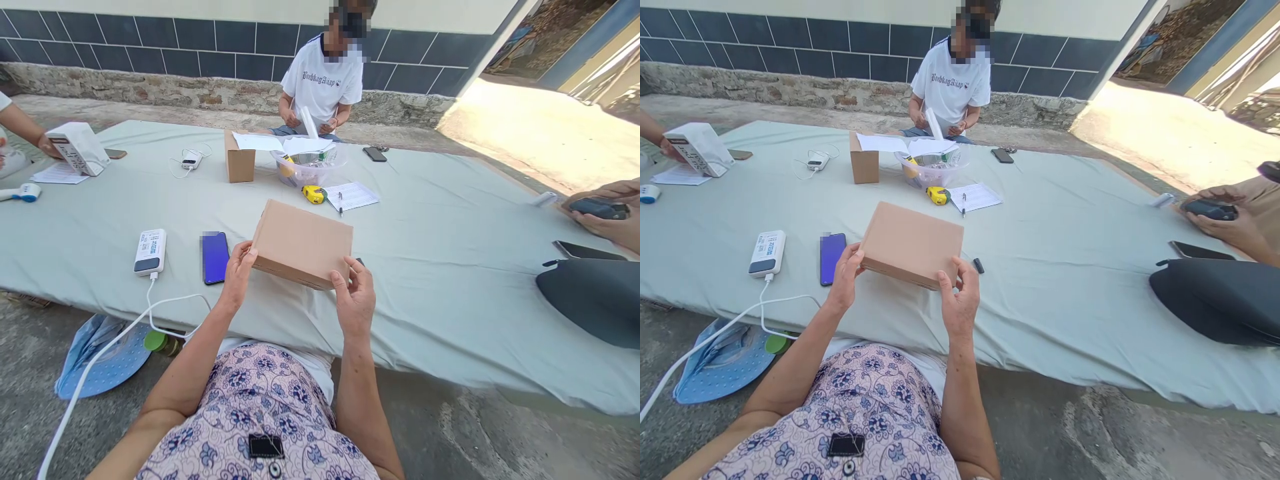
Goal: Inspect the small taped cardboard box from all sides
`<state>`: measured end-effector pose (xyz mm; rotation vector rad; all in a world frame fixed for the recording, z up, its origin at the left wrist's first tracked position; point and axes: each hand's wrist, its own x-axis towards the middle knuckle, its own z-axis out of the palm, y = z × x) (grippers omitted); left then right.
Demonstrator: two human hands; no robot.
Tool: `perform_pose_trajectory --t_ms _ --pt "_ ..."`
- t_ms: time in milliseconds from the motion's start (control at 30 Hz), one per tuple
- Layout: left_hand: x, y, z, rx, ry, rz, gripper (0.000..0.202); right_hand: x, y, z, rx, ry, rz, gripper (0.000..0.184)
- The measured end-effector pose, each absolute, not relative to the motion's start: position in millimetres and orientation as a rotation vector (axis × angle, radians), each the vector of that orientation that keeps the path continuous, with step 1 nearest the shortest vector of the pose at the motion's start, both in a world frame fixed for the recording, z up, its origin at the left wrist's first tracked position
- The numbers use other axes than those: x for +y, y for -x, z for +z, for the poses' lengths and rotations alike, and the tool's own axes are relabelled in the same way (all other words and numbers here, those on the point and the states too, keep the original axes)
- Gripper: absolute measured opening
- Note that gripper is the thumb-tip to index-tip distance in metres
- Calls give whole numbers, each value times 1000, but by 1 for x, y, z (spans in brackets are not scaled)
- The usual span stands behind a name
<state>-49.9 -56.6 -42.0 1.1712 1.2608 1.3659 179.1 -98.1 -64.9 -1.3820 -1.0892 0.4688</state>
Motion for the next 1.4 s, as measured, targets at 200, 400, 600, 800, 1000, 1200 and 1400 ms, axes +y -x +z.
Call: perform_pose_trajectory --t_ms 200,400,600,800,1000,1200,1400 --pt "-57 51 -41 1277 -1157 1324 47 -98 -176 -64 -1095 1462 462 55" --pt "-61 46 -42 1263 -1279 1436 51 -96 -183 -64 -1118 1555 527 70" --pt "-74 43 -36 1182 -1874 1590 53 -108 -176 -48 -1311 1458 146 82" --pt "-79 38 -32 975 -2426 1574 63 -127 -153 -19 -1607 1181 -92 108" --pt "-79 38 -30 832 -2524 1575 64 -128 -153 -17 -1539 1277 -93 113" --pt "-74 47 -30 789 -2506 1456 64 -127 -159 -14 -1355 1293 -51 76" --pt "-77 56 -25 674 -2505 1309 63 -128 -162 -10 -1124 1142 -6 30"
